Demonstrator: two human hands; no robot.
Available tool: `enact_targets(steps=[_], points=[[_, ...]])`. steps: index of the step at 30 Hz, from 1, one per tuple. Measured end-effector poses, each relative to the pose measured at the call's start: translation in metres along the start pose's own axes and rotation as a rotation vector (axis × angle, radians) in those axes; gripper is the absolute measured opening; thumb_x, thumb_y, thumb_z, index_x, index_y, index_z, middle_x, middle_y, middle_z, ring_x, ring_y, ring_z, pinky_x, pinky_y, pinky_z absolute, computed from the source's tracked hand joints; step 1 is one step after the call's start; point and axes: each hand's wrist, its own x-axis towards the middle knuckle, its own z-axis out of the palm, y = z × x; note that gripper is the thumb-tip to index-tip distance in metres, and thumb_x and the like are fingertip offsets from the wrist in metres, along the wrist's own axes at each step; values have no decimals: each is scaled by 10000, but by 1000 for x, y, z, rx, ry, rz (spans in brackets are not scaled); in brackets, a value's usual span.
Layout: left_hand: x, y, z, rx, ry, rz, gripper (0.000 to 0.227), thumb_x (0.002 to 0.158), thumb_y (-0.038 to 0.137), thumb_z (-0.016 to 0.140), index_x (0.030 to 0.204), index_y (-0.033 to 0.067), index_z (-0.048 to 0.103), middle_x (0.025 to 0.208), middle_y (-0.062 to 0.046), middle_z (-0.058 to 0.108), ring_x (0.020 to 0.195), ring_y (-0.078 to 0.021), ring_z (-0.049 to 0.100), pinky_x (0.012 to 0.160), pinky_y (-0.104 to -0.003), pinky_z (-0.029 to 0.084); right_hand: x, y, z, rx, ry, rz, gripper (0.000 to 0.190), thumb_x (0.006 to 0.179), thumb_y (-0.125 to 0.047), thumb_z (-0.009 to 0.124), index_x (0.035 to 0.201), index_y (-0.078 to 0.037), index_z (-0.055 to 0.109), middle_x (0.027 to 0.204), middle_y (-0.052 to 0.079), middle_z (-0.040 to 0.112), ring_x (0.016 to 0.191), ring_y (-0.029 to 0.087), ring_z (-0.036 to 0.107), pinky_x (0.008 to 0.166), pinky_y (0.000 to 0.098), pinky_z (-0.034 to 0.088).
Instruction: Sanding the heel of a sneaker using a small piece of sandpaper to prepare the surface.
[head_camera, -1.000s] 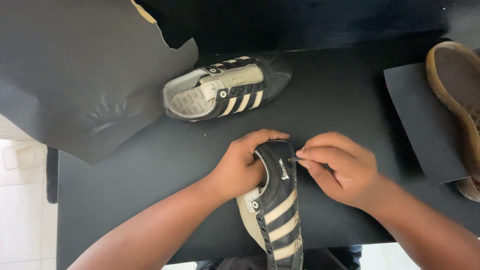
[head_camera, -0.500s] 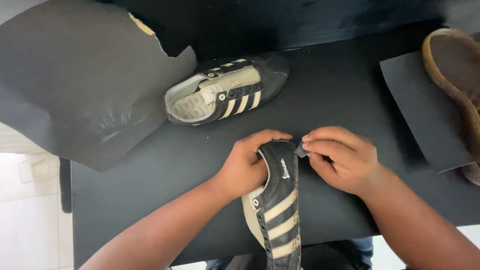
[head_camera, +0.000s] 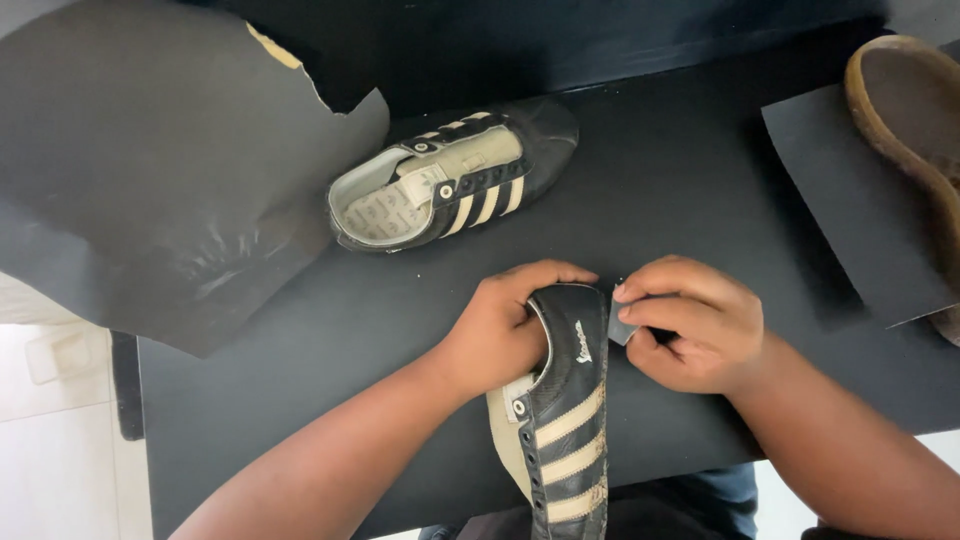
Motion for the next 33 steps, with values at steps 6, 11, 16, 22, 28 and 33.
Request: enact_targets(steps=[6, 11, 16, 22, 28, 33], points=[[0, 2, 1, 17, -1, 5, 313, 891, -59, 624, 1182, 17, 714, 1069, -227, 747, 1094, -448, 704, 983, -564, 549, 0, -4, -1, 25, 3, -97, 82, 745, 66, 692, 762, -10, 717, 831, 188, 709, 597, 275, 667, 533, 391, 605], [-1, 1, -2, 31, -30, 22, 366, 886, -101, 585, 1217, 11, 692, 1098, -237, 732, 1123, -457, 689, 997, -574, 543, 2, -7, -5, 30, 2, -150, 95, 757, 101, 660, 765, 21, 713, 810, 204, 707, 573, 283, 667, 520, 392, 606], [0, 3, -2, 55, -45, 34, 385, 878, -134, 558, 1222, -11, 679, 1107, -255, 721, 1123, -486, 679, 992, -597, 539, 4, -7, -6, 55, -11, -143, 113, 743, 127, 660, 744, 23, 707, 800, 206, 707, 566, 287, 673, 501, 386, 605], [0, 1, -3, 56, -65, 27, 426, 875, -150, 519, 1247, -14, 676, 1136, -267, 710, 1162, -491, 658, 1004, -610, 531, 6, -10, 0, 81, 7, -134, 181, 709, 188, 601, 749, 40, 696, 761, 197, 691, 508, 259, 642, 474, 373, 600], [-1, 3, -4, 65, -68, -4, 437, 871, -158, 522, 1249, -3, 678, 1146, -246, 714, 1169, -464, 666, 1002, -603, 539, 11, -15, 0, 49, 9, -138, 196, 705, 184, 574, 743, 31, 692, 761, 190, 691, 516, 255, 638, 475, 360, 593], [1, 2, -4, 58, -77, -5, 460, 856, -175, 499, 1247, -12, 679, 1149, -248, 712, 1174, -458, 662, 999, -613, 536, 13, -15, 2, 87, 64, -148, 213, 677, 207, 572, 699, 25, 682, 731, 189, 693, 489, 214, 623, 455, 327, 587]])
